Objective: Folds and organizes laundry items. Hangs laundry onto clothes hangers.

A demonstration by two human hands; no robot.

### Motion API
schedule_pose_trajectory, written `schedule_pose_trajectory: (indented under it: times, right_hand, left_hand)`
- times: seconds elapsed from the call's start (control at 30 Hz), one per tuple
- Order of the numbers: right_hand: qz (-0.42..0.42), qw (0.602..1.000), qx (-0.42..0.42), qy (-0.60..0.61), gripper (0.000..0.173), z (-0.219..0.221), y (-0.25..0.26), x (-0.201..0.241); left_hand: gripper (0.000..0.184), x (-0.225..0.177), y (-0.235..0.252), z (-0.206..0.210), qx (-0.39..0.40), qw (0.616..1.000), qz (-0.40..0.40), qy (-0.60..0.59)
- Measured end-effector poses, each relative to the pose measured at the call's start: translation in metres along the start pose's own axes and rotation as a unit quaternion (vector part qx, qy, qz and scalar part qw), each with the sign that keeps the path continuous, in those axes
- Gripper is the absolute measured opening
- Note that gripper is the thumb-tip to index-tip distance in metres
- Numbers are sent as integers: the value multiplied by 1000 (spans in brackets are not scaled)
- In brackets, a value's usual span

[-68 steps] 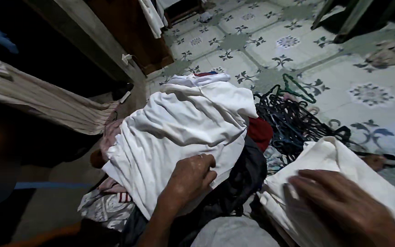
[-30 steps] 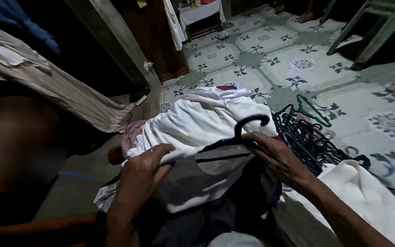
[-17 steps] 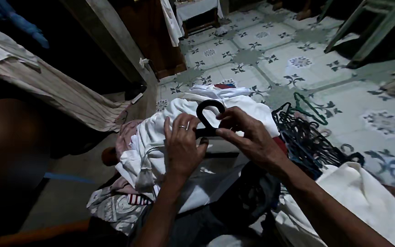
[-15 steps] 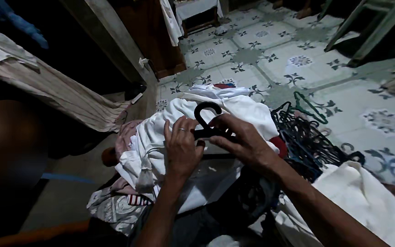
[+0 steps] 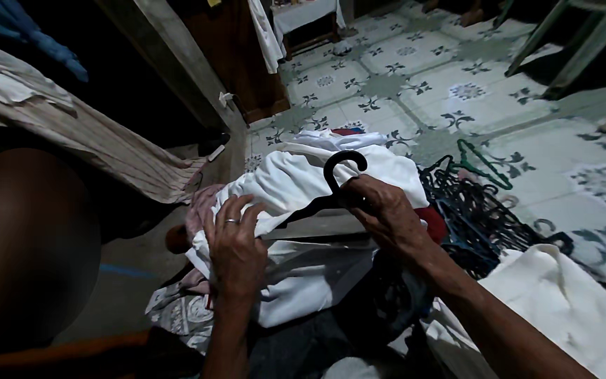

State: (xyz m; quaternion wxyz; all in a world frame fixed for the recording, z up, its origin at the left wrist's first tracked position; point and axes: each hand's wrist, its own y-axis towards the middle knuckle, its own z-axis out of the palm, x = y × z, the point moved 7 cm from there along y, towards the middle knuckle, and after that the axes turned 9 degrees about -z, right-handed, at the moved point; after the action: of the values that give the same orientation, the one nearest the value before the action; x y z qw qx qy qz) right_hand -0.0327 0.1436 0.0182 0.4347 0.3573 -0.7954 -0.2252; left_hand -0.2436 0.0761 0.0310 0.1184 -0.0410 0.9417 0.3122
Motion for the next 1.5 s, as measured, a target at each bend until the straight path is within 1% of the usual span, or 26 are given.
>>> schedule_pose_trajectory:
  times: [0.13, 0.27, 0.3, 0.43, 0.5, 0.53, 0.6, 0.67, 0.7, 0.8, 0.9, 0.97, 1.0, 1.03, 1.07, 1.1, 1.13, 1.17, 1.2, 1.27, 1.3, 1.33, 1.37, 1.43, 1.47, 1.5]
  right_hand:
    - [-31, 999, -4, -17, 14, -10, -5, 4]
    - [-70, 995, -12, -64, 16, -24, -11, 6]
    - [-78, 994, -15, -80, 17, -26, -13, 8]
    - [-90, 988, -24, -120, 16, -32, -18, 21]
    - [-88, 988, -32, -124, 15, -35, -19, 33]
    - [-86, 990, -32, -111, 14, -34, -19, 38]
    - [-72, 997, -17, -26, 15, -27, -19, 42]
    - [-54, 996, -3, 64, 16, -19, -18, 44]
    - [-49, 995, -1, 84, 17, -16, -17, 46]
    - [-63, 994, -11, 85, 18, -14, -18, 52]
    - [-65, 995, 1, 79, 20, -18, -21, 49]
    - [-71, 995, 2, 75, 20, -24, -22, 45]
    - [-69, 994, -1, 79, 20, -27, -23, 42]
    - [-60, 994, -8, 95, 19, -32, -24, 38]
    - [-41, 991, -19, 130, 18, -38, -26, 32]
    - [-16, 982, -37, 183, 17, -47, -28, 23]
    - [10, 967, -64, 247, 14, -57, -32, 12]
    - [29, 945, -94, 311, 13, -69, -36, 0]
    - [47, 920, -132, 366, 12, -82, -39, -11]
    - [100, 855, -227, 456, 19, -100, -50, -30]
    - [126, 824, -265, 484, 25, -103, -55, -37]
    - [142, 808, -286, 494, 29, -102, -59, -39]
    - [143, 809, -290, 491, 29, -100, -60, -38]
    - [116, 834, -257, 474, 20, -94, -61, -28]
    - [100, 843, -239, 472, 16, -93, -60, -21]
    - [88, 846, -229, 474, 15, -94, -59, -15]
  left_hand:
    - [24, 12, 5, -16, 16, 998, -54, 14]
    - [17, 24, 10, -38, 30, 997, -67, -11]
    - [18, 24, 11, -41, 40, 997, -58, -26]
    - [34, 12, 6, -46, 84, 995, -36, -50]
    - [33, 4, 3, -47, 102, 992, -42, -55]
    - [31, 2, 2, -46, 101, 992, -45, -55]
    - [27, 0, 2, -44, 89, 992, -67, -62]
    - [28, 1, 3, -40, 70, 992, -92, -50]
    - [29, 1, 4, -37, 65, 992, -101, -38]
    - [24, 5, 4, -32, 50, 993, -98, -34]
    - [28, 22, 5, -30, 57, 990, -114, -68]
    - [30, 33, 7, -28, 84, 977, -155, -122]
    - [30, 39, 7, -24, 111, 959, -191, -179]
    - [30, 44, 7, -17, 134, 930, -223, -259]
    - [31, 49, 6, -8, 154, 899, -243, -330]
    - [31, 53, 4, 1, 172, 879, -247, -370]
    - [30, 57, 1, 9, 179, 870, -256, -381]
    - [29, 57, -2, 15, 189, 872, -262, -368]
    - [31, 52, -3, 20, 219, 882, -246, -338]
    - [33, 32, -5, 27, 274, 900, -160, -298]
    - [32, 19, -5, 26, 283, 912, -107, -277]
    - [32, 6, -4, 23, 278, 924, -55, -256]
    - [30, -7, -3, 19, 265, 933, -7, -241]
    - [28, -29, -3, 14, 248, 942, 50, -218]
    - [35, -37, -5, 15, 247, 943, 76, -209]
    - [50, -44, -7, 17, 253, 941, 102, -200]
